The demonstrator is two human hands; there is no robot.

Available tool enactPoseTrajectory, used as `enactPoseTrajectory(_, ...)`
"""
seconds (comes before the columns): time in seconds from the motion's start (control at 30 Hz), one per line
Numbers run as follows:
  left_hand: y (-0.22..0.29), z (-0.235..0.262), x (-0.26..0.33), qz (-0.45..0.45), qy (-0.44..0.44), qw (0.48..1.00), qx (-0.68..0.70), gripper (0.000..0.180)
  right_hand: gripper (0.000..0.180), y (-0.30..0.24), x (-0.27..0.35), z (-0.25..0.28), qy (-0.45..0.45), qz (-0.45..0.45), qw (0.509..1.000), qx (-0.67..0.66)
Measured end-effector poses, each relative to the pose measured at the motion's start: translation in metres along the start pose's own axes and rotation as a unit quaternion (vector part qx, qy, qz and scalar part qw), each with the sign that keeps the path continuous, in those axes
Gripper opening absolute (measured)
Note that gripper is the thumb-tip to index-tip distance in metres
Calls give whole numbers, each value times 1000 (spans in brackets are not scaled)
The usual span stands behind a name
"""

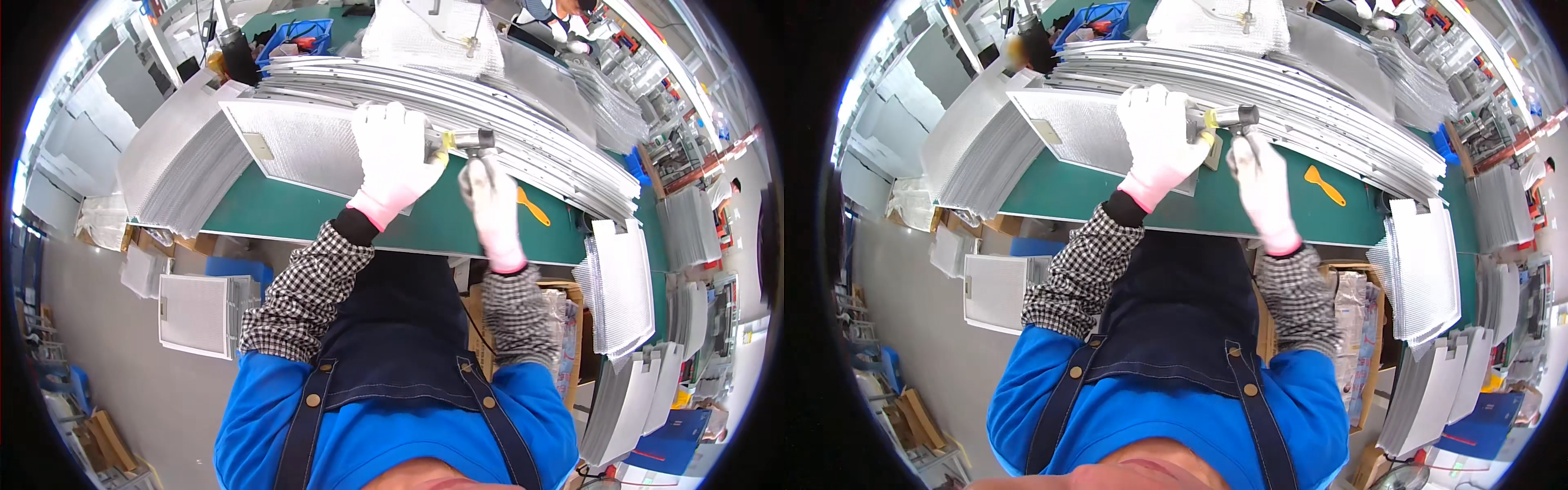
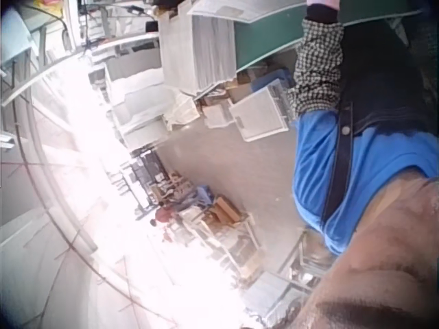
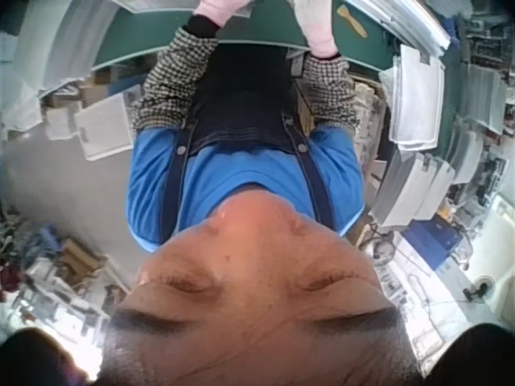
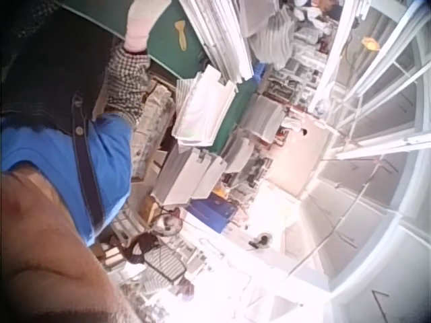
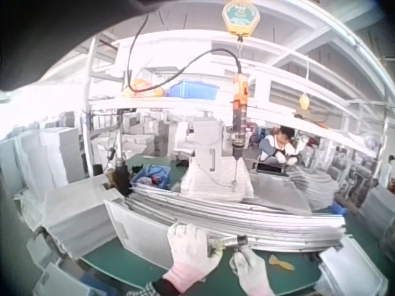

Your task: The person assembles air filters by placing a mesh screen into a white frame and securing it with a power tool. They handle the components one at a time, using a drill to fasten the parts together on a green workbench in a factory setting.

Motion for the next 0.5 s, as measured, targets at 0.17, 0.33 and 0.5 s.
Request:
enactPoseTrajectory(0.17,-3,3,5,11,17,1000,7,33,28,-110,-42,20,-80,273,894,346)
enactPoseTrajectory(0.33,4,5,4,8,29,1000,8,32,33,-113,-56,-2,-223,359,770,478)
enactPoseTrajectory(0.5,2,6,11,5,24,1000,15,34,26,-65,-42,12,-156,304,838,426)
Point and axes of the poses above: each hand's wrist, its own x-axis away from the middle knuckle, its own z-axis out of the back of the hand, y = z × x, the point moved 8 cm from there along -x, towards the middle knuckle, and after that the axes turned 8 degrees about z, right-handed, at the moved point
